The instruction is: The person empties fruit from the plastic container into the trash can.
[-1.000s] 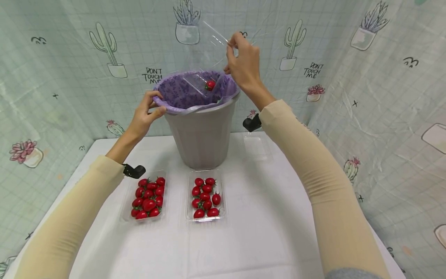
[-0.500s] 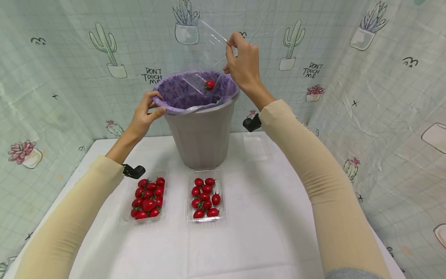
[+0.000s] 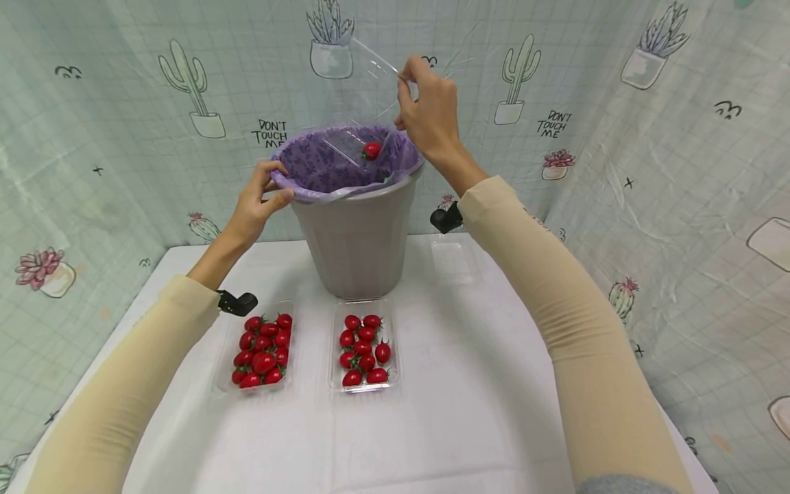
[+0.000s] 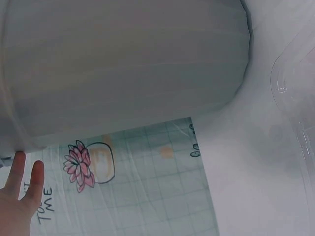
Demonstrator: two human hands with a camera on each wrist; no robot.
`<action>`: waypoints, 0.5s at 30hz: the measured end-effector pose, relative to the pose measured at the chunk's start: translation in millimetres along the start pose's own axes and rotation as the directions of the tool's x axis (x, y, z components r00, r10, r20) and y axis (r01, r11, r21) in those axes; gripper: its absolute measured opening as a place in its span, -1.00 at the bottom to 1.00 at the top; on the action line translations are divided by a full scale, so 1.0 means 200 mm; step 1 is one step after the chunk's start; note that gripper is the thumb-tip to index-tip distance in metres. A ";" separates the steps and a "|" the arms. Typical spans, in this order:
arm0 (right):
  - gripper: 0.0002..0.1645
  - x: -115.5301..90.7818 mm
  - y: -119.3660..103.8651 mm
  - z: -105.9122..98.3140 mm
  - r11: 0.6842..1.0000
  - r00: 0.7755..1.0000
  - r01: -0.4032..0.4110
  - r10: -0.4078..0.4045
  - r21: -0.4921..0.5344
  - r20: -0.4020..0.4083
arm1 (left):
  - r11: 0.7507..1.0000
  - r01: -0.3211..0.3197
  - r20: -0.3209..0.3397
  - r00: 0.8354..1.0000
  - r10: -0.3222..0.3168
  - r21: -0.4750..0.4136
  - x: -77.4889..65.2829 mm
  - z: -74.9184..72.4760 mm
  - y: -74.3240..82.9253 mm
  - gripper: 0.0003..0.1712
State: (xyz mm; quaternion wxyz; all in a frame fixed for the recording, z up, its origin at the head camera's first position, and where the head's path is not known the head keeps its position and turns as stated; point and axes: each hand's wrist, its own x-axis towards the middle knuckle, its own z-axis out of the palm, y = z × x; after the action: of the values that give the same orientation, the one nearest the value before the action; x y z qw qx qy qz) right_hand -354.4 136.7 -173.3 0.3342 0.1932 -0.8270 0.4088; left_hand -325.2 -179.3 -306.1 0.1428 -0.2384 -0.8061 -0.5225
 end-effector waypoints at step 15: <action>-0.75 -0.01 0.00 0.00 0.998 0.998 0.062 -0.062 -0.029 0.006 | 1.000 -0.008 -0.001 1.000 0.008 0.005 0.00 0.00 -0.01 -0.30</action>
State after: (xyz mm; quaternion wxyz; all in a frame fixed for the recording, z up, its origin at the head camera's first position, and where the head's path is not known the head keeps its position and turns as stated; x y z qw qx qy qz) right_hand -353.6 137.4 -175.0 0.3472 0.2149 -0.8274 0.3857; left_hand -326.4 -179.6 -307.2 0.1461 -0.2411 -0.8062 -0.5201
